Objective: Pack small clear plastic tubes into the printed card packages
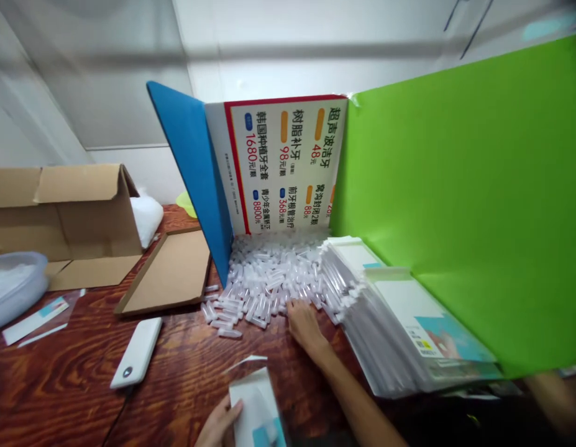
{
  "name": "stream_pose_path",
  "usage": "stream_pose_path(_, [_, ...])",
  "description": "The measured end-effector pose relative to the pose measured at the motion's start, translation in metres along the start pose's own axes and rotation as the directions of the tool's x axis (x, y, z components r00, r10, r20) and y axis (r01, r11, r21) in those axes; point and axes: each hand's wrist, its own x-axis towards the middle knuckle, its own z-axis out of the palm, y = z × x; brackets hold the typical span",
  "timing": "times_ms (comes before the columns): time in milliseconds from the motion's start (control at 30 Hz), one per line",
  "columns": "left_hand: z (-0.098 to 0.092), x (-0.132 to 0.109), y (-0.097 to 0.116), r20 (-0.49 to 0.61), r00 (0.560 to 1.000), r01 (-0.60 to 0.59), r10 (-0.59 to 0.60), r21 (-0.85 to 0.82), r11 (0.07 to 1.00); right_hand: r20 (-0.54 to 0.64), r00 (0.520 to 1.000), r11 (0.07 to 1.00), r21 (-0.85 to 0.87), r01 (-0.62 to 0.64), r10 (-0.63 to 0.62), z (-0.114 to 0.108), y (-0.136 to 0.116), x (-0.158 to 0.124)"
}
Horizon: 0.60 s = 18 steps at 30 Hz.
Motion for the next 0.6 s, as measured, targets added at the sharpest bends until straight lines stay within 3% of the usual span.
stream_pose_path(67, [0.003,-0.005,0.002,0.035,0.999,-0.019,0.021,-0.056,0.998,0.0,0.999,0.998,0.032,0.054,-0.054,-0.005,-0.002,-0.017])
stream_pose_path(133, [0.006,-0.011,0.004,0.067,0.997,-0.025,0.027,-0.02,0.999,0.059,0.981,0.96,0.223,0.17,-0.187,-0.014,-0.003,-0.039])
stream_pose_path(200, [0.009,-0.014,0.006,0.122,0.992,-0.028,0.021,0.053,0.998,0.117,0.934,0.829,0.507,0.237,-0.338,-0.022,-0.004,-0.061])
stream_pose_path(267, [0.01,-0.014,0.007,0.207,0.978,-0.03,0.001,0.138,0.99,0.14,0.9,0.684,0.7,0.205,-0.413,-0.027,-0.005,-0.079])
stream_pose_path(367, [0.01,-0.011,0.008,0.309,0.95,-0.035,-0.042,0.239,0.97,0.159,0.903,0.635,0.758,0.146,-0.398,-0.028,-0.004,-0.098])
stream_pose_path(500, [0.013,-0.01,0.011,0.355,0.933,-0.063,-0.064,0.335,0.94,0.204,0.922,0.637,0.769,0.057,-0.329,-0.026,-0.002,-0.112])
stream_pose_path(600, [0.019,-0.014,0.015,0.373,0.924,-0.071,-0.082,0.378,0.923,0.247,0.957,0.494,0.857,-0.143,-0.15,-0.018,-0.001,-0.119])
